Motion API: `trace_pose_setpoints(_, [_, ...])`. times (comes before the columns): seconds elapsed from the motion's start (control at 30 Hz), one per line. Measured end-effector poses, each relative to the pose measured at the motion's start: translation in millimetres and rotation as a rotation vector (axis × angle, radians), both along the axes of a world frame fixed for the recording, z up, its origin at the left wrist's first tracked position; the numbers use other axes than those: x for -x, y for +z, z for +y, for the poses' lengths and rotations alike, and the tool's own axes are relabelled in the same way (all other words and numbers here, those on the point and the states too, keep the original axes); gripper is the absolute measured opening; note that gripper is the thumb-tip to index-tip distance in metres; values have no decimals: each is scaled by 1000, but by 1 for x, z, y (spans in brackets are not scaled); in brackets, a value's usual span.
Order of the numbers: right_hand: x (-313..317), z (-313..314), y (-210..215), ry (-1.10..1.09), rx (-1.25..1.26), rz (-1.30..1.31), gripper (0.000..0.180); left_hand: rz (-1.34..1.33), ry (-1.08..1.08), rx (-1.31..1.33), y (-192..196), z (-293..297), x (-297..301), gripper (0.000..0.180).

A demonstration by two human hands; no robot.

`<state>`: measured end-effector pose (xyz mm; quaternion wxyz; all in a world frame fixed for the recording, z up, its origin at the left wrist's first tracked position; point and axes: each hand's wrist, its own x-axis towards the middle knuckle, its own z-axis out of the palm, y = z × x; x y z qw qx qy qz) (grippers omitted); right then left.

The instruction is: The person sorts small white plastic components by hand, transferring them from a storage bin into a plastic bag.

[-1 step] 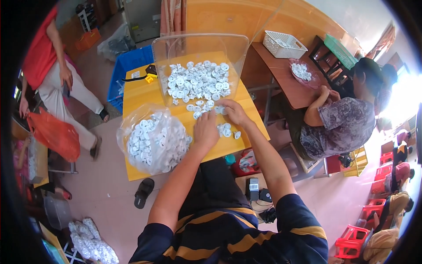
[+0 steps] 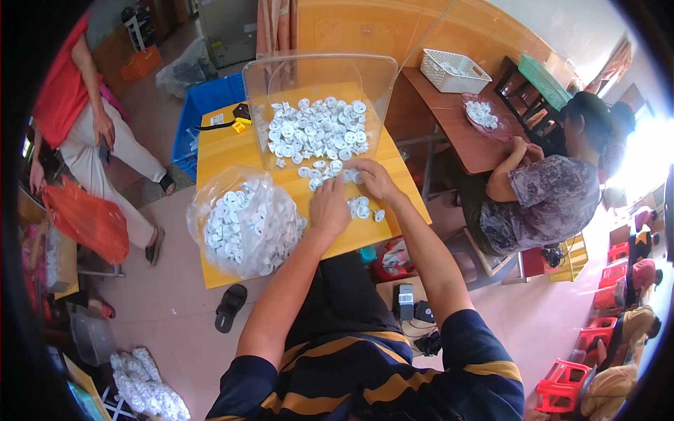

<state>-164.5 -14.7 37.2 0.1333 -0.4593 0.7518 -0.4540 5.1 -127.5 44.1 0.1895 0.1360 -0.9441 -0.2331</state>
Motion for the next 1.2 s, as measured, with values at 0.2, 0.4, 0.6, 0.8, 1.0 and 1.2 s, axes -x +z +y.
trace_pose_setpoints(0.2, [-13, 12, 11, -12, 40, -35, 40, -7, -30, -55, 3, 8, 4, 60])
trace_pose_setpoints(0.4, [-26, 39, 15, 88, -14, -62, 44, 176, -156, -176, -9, 4, -3, 63])
trace_pose_setpoints(0.6, [-50, 62, 7, -147, 155, -142, 55, 246, -249, -259, -6, 0, -14, 64])
trace_pose_setpoints(0.8, [-39, 78, -3, -237, 255, -179, 60, 215, -244, -308, -16, -6, -7, 64])
trace_pose_setpoints(1.0, [-55, 88, 1, -165, 80, 224, 69, 217, -314, -185, 10, 4, -18, 81])
trace_pose_setpoints(1.2, [-76, 62, 2, -143, -45, 518, 74, 140, -400, 83, 10, 6, -3, 93])
